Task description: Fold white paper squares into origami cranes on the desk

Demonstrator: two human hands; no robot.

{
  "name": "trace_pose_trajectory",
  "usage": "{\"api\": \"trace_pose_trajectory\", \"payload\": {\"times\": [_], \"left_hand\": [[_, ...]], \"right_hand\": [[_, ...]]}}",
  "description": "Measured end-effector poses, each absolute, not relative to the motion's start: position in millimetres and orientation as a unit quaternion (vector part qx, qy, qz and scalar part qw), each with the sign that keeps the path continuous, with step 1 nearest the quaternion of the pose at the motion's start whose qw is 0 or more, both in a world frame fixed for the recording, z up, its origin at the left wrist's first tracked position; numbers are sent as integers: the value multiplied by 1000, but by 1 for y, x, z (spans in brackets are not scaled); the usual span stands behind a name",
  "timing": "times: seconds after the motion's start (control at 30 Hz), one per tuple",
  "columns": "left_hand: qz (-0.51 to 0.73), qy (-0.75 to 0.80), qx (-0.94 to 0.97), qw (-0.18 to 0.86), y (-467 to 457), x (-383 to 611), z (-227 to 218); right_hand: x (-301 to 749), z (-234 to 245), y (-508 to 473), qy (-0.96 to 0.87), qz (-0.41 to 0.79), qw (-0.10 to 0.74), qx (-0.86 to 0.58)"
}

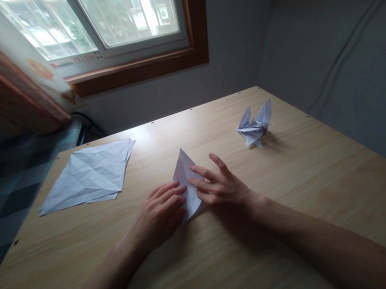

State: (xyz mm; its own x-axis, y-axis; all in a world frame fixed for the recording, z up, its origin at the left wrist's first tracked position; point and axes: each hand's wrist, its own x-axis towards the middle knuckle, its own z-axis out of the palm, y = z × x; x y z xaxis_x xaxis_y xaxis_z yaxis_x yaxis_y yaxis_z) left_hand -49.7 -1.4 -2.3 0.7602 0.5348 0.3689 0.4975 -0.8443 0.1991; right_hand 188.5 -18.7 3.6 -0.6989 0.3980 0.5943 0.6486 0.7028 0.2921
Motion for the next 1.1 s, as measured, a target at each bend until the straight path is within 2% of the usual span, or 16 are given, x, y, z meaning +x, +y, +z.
{"api": "trace_pose_trajectory", "payload": {"times": [0.3,0.5,0.6,0.8,0.93,1.1], "left_hand": [[186,240,948,96,-5,-49,2],[195,210,954,85,-6,-49,3],[204,211,953,75,-6,-48,2],[199,221,953,60,-7,-48,2],[177,217,957,73,-7,-47,3],[160,219,957,100,-9,-45,6]], "right_hand": [[183,-1,-25,-892,-184,234,-339],[178,-2,-26,-866,-193,255,-385],[179,-5,-26,-840,-125,279,-448],[185,-19,-13,-746,72,388,-536],[183,-18,-7,-713,177,380,-562],[178,-11,-7,-696,247,391,-550]]}}
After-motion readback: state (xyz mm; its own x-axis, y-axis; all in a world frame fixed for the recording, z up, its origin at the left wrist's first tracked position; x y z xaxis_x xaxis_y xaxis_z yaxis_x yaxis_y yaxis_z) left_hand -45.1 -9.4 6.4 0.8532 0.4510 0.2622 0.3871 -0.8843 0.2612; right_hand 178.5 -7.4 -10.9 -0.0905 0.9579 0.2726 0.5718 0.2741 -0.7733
